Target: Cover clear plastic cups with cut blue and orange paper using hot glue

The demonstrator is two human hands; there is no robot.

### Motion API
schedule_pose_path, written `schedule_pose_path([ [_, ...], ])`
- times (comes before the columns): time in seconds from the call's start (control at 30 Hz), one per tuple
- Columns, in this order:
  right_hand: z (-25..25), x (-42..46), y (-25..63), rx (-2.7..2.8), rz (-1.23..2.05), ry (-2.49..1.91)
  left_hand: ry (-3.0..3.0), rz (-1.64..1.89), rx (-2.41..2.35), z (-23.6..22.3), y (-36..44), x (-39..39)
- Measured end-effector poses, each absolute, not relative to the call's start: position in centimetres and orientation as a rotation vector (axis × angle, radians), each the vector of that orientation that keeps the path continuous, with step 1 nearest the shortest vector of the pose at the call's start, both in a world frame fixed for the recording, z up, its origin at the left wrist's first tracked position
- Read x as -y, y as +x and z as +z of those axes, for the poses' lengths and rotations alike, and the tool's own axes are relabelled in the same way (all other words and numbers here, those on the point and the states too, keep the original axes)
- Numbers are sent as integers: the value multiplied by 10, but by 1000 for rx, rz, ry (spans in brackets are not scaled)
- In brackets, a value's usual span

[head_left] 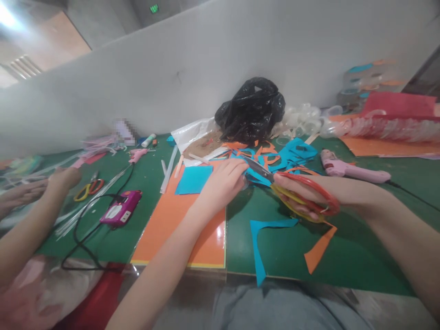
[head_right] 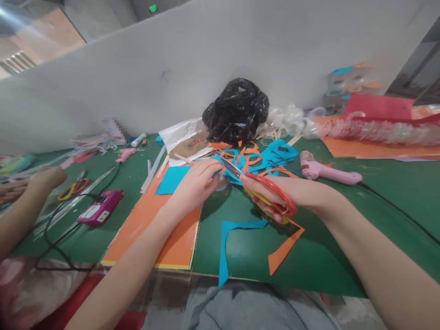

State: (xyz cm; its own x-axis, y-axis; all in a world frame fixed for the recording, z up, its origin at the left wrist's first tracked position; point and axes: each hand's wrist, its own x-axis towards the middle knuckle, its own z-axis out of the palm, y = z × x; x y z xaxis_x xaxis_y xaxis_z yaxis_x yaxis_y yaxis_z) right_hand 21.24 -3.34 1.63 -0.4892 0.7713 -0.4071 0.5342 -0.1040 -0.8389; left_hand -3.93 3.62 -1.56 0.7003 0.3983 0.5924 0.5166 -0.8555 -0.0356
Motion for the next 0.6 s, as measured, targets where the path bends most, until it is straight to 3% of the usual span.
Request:
schedule_pose_path([
  [0.6, 2, 22, 217, 1800, 1875, -1303, -2722, -857, 733, -15, -43, -38],
])
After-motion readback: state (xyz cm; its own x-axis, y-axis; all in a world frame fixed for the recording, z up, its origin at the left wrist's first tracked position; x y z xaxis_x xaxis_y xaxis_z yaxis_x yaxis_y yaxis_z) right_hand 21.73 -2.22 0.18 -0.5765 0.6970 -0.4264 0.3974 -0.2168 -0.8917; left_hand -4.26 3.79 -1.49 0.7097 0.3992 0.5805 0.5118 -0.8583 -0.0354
